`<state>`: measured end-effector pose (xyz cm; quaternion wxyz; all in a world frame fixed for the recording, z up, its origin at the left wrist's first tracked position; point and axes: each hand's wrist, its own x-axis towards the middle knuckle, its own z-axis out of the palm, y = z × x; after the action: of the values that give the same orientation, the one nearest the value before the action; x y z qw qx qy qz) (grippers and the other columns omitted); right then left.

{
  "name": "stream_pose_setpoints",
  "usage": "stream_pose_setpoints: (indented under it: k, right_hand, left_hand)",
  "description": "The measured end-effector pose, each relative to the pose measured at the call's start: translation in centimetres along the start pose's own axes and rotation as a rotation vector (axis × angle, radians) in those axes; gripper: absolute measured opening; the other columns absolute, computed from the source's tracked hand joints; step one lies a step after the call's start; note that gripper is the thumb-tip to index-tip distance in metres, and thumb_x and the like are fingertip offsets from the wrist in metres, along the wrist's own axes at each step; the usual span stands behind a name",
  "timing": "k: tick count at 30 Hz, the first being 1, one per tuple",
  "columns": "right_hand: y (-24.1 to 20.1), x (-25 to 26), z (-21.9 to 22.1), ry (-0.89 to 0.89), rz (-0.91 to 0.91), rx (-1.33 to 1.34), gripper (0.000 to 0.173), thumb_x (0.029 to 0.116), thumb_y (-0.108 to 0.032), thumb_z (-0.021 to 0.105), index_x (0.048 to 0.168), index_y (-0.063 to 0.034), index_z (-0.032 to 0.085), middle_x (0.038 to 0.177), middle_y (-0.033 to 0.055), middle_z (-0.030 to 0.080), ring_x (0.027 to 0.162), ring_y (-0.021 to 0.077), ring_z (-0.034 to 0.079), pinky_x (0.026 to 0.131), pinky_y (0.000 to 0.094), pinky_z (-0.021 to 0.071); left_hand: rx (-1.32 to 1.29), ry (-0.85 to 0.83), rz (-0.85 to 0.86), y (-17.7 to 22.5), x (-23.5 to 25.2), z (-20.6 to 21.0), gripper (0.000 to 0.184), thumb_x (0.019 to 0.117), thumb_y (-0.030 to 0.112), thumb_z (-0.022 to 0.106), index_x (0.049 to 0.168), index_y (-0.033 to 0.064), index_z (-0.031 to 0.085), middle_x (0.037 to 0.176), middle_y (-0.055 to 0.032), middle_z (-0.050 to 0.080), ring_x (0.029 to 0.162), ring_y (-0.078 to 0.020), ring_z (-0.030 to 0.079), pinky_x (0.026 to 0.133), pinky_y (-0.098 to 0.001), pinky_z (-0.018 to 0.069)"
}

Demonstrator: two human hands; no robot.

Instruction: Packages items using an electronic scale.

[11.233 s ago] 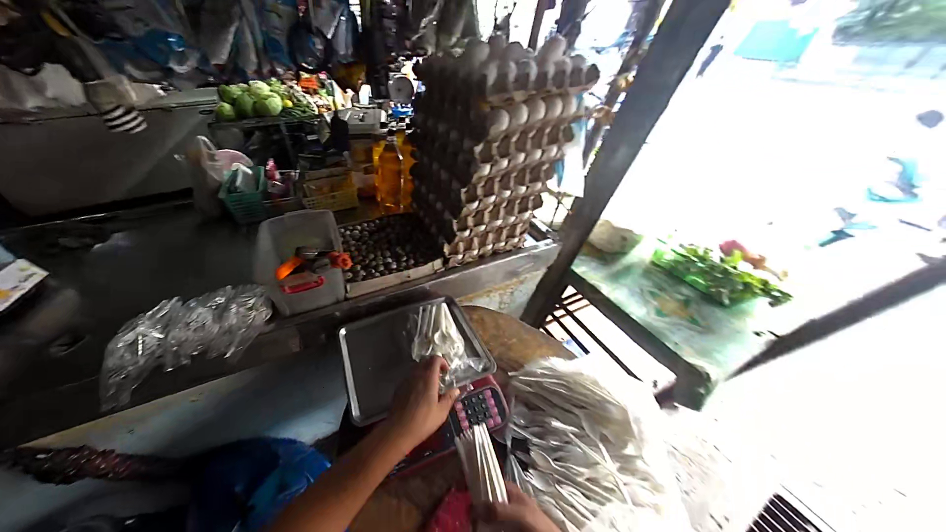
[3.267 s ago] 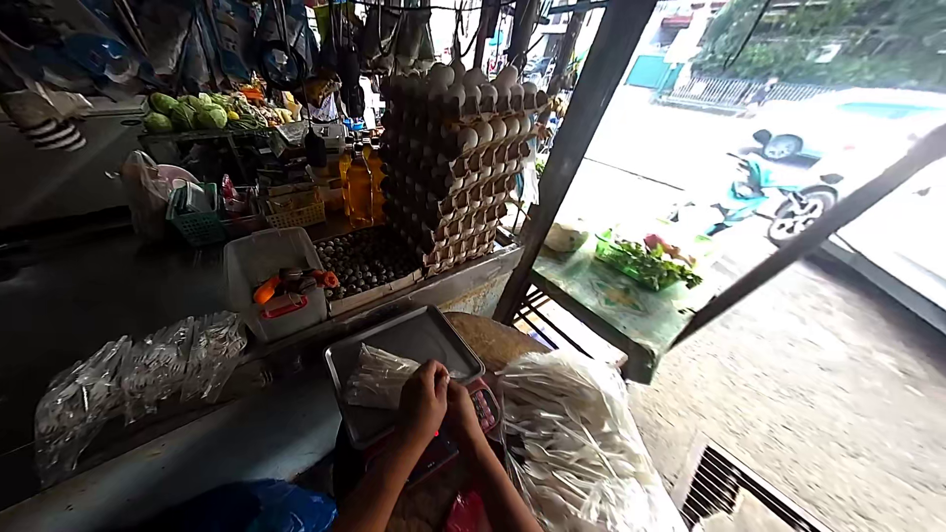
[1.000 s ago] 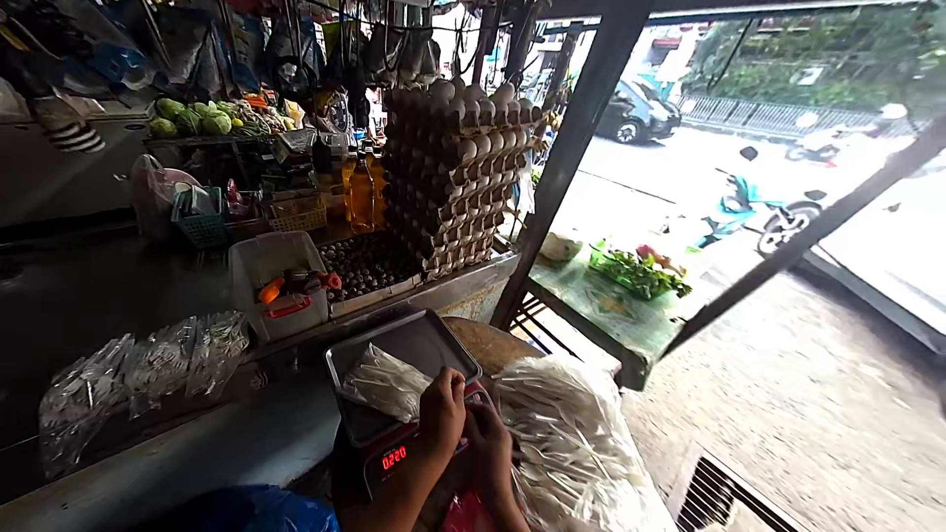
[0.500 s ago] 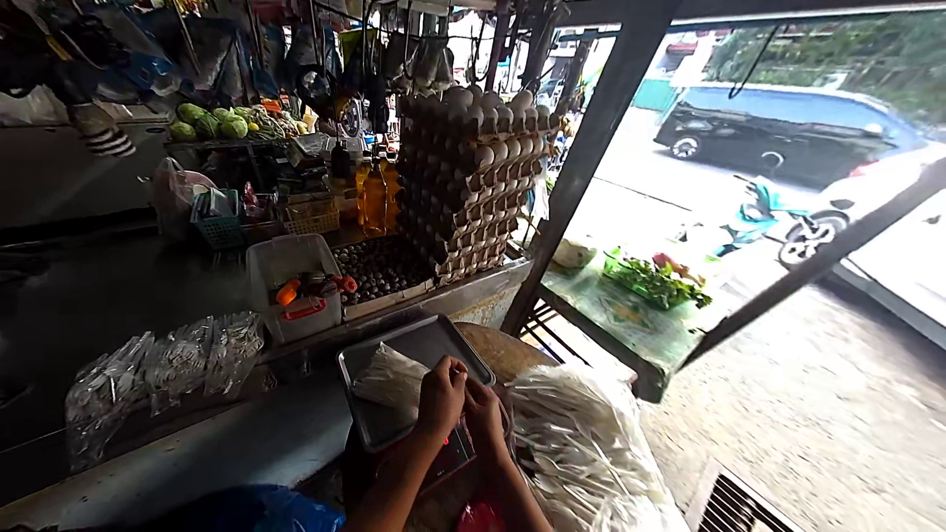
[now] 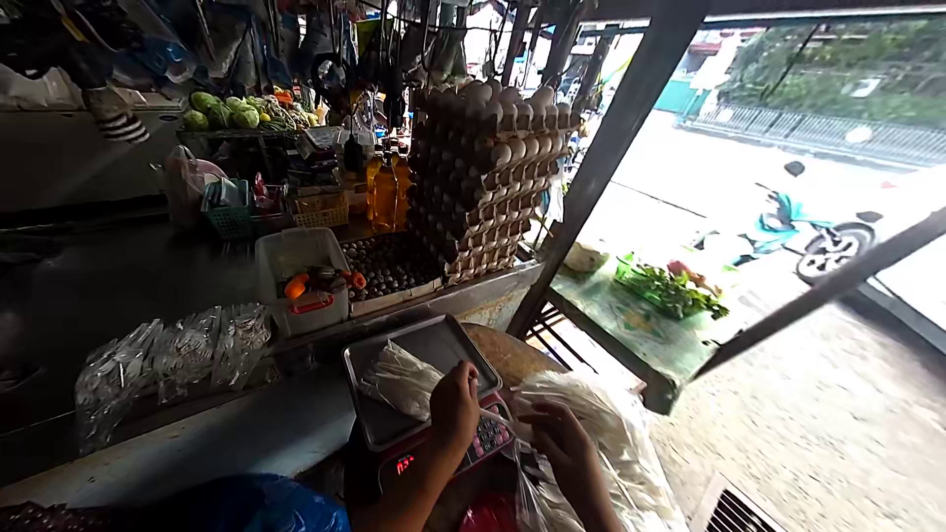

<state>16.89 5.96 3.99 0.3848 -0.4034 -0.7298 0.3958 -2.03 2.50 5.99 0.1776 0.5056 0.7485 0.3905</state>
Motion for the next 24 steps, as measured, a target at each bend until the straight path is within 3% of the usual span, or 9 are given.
stream_pose_setpoints:
  k: [4,8,10,14,18,24]
  right_hand:
    - [0.9,-1.3,-0.6,0.109,0.017,0.073,0.031,0.0906,0.001,0.054,0.121,0.0058,0.058,0.098,0.0057,0.076,0.074,0.0058,0.069,0.065,0.0240,0.0572]
    - [1.7,-0.2,3.5,0.081,-0.019,0.125,0.029,0.0911,0.003,0.055,0.119,0.0097,0.059,0.104,0.0127,0.074,0.087,0.0136,0.072,0.075,0.0314,0.0603]
    - [1.9,0.3,6.0,0.034,-0.039,0.116,0.028,0.0907,0.004,0.057,0.118,0.0095,0.061,0.105,0.0132,0.072,0.089,0.0133,0.070,0.079,0.0306,0.0594]
    - [1.8,-0.6,6.1,0.090,-0.042,0.083,0.028,0.0901,0.006,0.056,0.117,0.0088,0.061,0.105,0.0133,0.073,0.086,0.0134,0.071,0.076,0.0297,0.0589]
    - [2.2,-1.1,4.2,0.100,0.005,0.091,0.028,0.0893,0.003,0.054,0.117,0.0052,0.060,0.103,0.0090,0.075,0.084,0.0108,0.071,0.072,0.0276,0.0591]
    - [1.3,-1.8,1.2,0.130,0.001,0.008,0.027,0.0886,0.005,0.054,0.114,0.0059,0.062,0.101,0.0100,0.075,0.077,0.0107,0.070,0.069,0.0280,0.0577]
  left_hand:
    - [0.017,0.058,0.027,-0.2,-0.5,0.9,0.023,0.1025,0.009,0.052,0.117,0.0009,0.068,0.105,-0.0164,0.073,0.096,-0.0304,0.072,0.086,-0.0462,0.0562]
    - [-0.031,0.137,0.100,-0.2,-0.8,2.3,0.021,0.1014,0.006,0.054,0.114,-0.0019,0.068,0.103,-0.0195,0.072,0.092,-0.0322,0.072,0.082,-0.0460,0.0579]
    - [-0.021,0.169,0.142,-0.2,-0.9,2.6,0.020,0.1006,0.005,0.054,0.113,-0.0026,0.069,0.101,-0.0200,0.072,0.092,-0.0336,0.072,0.083,-0.0466,0.0581]
    - [0.085,0.264,0.194,-2.0,-1.1,3.3,0.016,0.0974,0.004,0.059,0.106,-0.0002,0.071,0.093,-0.0182,0.073,0.084,-0.0351,0.073,0.075,-0.0497,0.0579]
    - [0.097,0.209,0.067,-5.1,-1.0,3.0,0.022,0.0984,0.004,0.055,0.113,-0.0019,0.070,0.102,-0.0213,0.072,0.095,-0.0399,0.070,0.085,-0.0561,0.0544]
    - [0.065,0.283,0.002,-8.2,0.2,1.9,0.022,0.0999,0.001,0.053,0.114,-0.0075,0.068,0.106,-0.0250,0.070,0.101,-0.0388,0.070,0.093,-0.0511,0.0548]
